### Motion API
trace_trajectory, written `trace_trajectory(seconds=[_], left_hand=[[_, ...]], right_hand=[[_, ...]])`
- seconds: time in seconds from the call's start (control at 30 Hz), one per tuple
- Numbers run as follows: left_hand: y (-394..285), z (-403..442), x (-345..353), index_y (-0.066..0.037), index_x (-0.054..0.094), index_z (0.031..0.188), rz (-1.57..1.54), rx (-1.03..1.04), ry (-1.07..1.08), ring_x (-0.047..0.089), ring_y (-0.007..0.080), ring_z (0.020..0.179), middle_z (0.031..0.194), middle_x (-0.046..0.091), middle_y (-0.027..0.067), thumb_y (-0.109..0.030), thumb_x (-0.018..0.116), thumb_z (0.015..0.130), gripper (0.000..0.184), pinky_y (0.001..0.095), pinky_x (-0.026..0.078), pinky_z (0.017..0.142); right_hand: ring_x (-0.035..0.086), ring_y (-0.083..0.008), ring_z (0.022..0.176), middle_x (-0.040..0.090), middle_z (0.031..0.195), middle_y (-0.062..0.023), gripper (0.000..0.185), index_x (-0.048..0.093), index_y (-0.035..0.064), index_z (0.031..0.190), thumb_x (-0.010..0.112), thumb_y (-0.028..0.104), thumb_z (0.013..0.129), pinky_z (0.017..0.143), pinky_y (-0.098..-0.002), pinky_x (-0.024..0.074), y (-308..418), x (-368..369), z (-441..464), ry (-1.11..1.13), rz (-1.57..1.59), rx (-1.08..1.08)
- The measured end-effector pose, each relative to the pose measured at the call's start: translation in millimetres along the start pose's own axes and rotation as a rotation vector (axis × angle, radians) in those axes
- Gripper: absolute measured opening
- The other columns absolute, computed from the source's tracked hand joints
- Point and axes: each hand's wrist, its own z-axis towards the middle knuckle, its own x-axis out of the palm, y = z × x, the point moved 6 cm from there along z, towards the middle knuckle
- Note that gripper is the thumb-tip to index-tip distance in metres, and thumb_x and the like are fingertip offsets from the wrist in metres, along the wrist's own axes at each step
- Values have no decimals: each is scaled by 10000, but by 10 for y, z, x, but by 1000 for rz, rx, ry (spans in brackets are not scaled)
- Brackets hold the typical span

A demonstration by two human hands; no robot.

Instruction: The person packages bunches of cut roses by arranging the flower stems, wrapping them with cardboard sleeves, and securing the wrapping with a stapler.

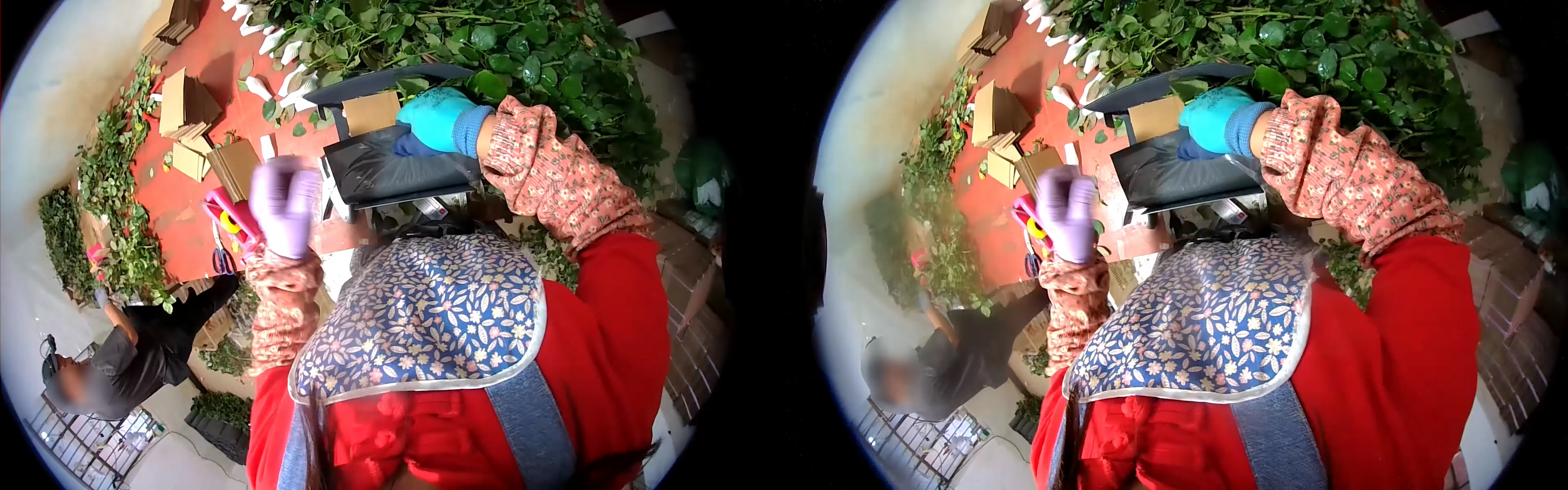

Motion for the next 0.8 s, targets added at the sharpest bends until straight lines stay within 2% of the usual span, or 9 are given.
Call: trace_trajectory(seconds=[0.07,0.13,0.3,0.4,0.47,0.53,0.63,0.73,0.8], left_hand=[[-327,-76,587,-43,587,1018,520,354,573,598,260,840,903,594,94,-305,767,779,398,348,477,745],[-96,-28,953,-93,589,972,617,305,630,556,337,895,927,550,116,-357,809,651,470,420,450,762],[150,30,1032,-71,548,947,583,230,582,541,359,882,896,515,129,-304,836,622,492,441,453,767],[55,59,1031,-45,488,1188,730,47,573,554,365,1010,1139,488,157,-277,856,598,733,440,474,838],[95,77,1056,-31,444,1271,726,74,558,543,363,1078,1238,459,163,-268,854,607,816,427,476,879],[63,110,1052,-17,399,1354,724,99,533,531,361,1147,1338,430,169,-259,851,615,899,413,478,920],[54,120,1079,-3,317,1433,774,84,591,506,329,1217,1475,332,177,-234,836,643,974,392,478,948],[-12,165,1067,-6,324,1426,783,-42,666,532,339,1185,1480,327,178,-220,827,661,941,393,480,942],[-71,179,1043,-36,343,1421,777,-84,647,558,352,1146,1488,303,178,-206,823,668,909,400,482,933]], right_hand=[[652,-345,819,673,857,-156,406,696,77,909,652,466,798,747,-444,516,-33,10,14,48,-6,2],[651,-347,798,671,848,-154,375,694,84,894,663,440,783,728,-445,514,-93,59,21,-14,-20,-42],[669,-308,834,684,890,-138,340,696,77,856,639,411,832,713,-437,523,23,-250,-96,-58,-172,53],[618,-330,692,625,745,-132,372,616,61,796,668,429,809,633,-456,484,104,-581,-153,-277,-267,-7],[617,-306,760,620,804,-115,421,617,75,940,669,468,796,653,-444,488,238,-906,-188,-507,-332,-95],[581,-300,923,596,957,-115,542,599,80,1124,678,490,778,758,-427,482,280,-1052,-73,-568,-474,-172],[567,-313,980,589,1006,-119,563,594,86,1146,690,494,770,798,-432,470,252,-1107,165,-536,-557,-267],[604,-325,884,616,909,-129,459,637,95,1065,665,474,808,738,-440,484,172,-986,463,-273,-576,-334],[620,-345,737,618,755,-135,355,674,102,930,620,444,852,660,-451,495,87,-793,627,60,-425,-353]])
